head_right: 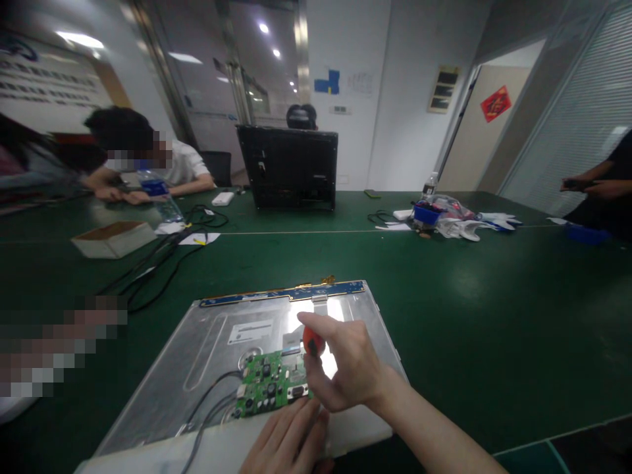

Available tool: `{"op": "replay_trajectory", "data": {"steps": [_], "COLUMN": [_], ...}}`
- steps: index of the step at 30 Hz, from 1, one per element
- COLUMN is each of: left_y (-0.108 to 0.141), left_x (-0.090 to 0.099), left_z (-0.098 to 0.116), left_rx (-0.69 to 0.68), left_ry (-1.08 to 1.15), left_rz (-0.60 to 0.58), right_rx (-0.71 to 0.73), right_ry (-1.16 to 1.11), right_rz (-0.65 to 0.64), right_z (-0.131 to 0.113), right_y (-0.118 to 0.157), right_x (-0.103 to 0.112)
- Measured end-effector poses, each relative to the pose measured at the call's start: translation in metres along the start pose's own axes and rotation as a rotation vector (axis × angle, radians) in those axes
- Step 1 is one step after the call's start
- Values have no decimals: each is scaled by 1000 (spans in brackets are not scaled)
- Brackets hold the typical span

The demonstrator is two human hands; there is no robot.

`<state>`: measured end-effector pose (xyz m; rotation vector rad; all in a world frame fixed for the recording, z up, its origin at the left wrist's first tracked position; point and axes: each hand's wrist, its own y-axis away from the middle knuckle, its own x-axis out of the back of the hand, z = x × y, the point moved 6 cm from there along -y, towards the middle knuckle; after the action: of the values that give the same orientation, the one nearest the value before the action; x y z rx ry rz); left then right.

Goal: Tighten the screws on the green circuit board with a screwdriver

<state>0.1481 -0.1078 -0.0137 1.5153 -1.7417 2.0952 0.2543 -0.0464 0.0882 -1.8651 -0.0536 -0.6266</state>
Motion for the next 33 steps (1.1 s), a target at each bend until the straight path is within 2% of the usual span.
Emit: {"op": "replay_trajectory", "data": {"steps": [5,10,19,25,33], "left_y": [0,1,4,5,7], "left_x": [0,0,-2,-2,-5], "left_z": [0,0,-2,-1,-2], "left_rx": [-2,-14,-55,-10,-54], "left_ry": [-4,-5,-24,-14,-24], "left_rz": [-12,-17,-15,9,-29], "right_rx": [-19,23,13,56,23], "right_ry": [39,85,95,-10,72], "right_rz": [21,71,51,33,74], "right_z": [0,-6,-5,-7,-6], "right_y": [1,2,5,2,2], "right_x": [0,2,-2,0,0]}}
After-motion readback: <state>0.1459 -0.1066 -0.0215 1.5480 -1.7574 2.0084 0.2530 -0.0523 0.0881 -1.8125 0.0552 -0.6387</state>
